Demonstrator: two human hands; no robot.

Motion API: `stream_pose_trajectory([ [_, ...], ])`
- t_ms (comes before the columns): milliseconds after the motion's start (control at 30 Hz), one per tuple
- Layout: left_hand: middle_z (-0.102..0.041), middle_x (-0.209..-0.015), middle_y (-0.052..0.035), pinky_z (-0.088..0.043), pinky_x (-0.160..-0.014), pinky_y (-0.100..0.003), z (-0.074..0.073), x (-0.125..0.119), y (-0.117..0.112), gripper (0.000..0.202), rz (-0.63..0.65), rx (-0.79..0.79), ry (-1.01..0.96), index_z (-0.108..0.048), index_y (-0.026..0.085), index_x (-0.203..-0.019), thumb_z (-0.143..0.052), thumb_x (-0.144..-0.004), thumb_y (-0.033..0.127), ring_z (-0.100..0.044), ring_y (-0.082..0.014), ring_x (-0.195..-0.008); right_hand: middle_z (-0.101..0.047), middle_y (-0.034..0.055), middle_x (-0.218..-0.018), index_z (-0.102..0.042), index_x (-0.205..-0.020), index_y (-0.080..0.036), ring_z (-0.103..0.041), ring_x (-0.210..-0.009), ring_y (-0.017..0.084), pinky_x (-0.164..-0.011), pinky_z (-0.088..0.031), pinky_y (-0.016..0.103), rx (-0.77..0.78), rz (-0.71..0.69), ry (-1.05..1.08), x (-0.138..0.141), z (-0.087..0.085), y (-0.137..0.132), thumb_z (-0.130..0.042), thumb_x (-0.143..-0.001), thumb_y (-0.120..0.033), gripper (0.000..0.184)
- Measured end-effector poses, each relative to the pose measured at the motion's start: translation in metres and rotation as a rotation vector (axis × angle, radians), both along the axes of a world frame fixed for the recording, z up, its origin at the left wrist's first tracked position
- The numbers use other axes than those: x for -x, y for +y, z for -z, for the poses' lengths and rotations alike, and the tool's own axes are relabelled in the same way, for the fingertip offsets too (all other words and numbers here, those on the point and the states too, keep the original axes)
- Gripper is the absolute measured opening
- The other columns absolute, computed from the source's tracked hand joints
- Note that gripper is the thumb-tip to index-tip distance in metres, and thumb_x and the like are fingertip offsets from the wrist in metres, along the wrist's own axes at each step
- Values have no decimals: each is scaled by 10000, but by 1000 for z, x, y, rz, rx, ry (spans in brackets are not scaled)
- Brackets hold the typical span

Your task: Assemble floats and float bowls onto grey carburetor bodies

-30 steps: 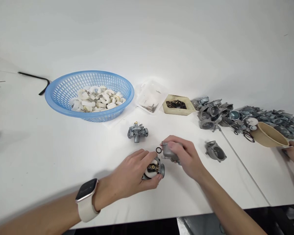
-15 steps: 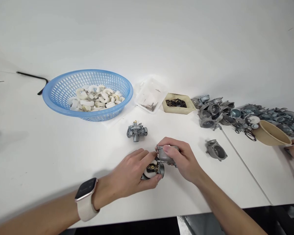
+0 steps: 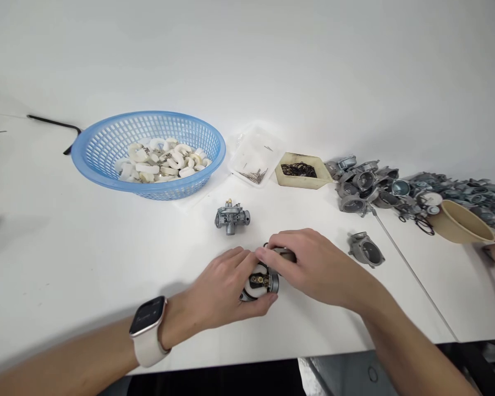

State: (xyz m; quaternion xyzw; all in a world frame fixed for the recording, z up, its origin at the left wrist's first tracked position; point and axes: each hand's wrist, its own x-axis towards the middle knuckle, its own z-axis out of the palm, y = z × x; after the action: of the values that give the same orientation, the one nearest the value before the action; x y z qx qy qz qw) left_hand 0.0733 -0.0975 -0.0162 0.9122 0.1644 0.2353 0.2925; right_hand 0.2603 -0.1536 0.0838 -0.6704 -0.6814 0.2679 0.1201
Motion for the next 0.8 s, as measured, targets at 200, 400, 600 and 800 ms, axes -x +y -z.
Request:
stream_pose_trajectory([
  [200, -658, -883, -32, -545, -734, -415, 1, -1, 0, 291, -11, -23, -35, -497, 179, -1127, -592, -952, 392, -609, -241, -776, -500, -25, -532, -356, -607, -199, -397, -510, 128, -529, -276, 307, 150, -84, -230, 6, -17, 17, -408, -1032, -476, 510],
  [400, -659, -866, -29, -519, -695, -391, 3, -2, -1, 227, -34, -23, -8, -501, 190, -1026, -574, -960, 395, -603, -238, -770, -513, -38, -550, -376, -643, -207, -376, -496, 128, -508, -249, 298, 123, -63, -337, 11, -10, 13, -402, -1002, -350, 388],
  [600, -666, -884, -32, -507, -685, -367, 2, -5, -2, 234, -22, -17, 19, -506, 194, -1043, -559, -982, 414, -617, -237, -789, -487, -42, -531, -362, -644, -205, -358, -496, 127, -524, -252, 293, 105, -59, -337, 10, -7, 7, -397, -992, -323, 368],
  [800, -660, -850, -49, -512, -634, -377, 3, -4, 1, 489, -13, -125, -44, -486, 178, -1080, -331, -1057, 641, -611, -236, -704, -544, -24, -616, -433, -693, -214, -408, -542, 136, -566, -254, 296, 113, -14, -312, 12, -9, 7, -381, -1018, -390, 373],
])
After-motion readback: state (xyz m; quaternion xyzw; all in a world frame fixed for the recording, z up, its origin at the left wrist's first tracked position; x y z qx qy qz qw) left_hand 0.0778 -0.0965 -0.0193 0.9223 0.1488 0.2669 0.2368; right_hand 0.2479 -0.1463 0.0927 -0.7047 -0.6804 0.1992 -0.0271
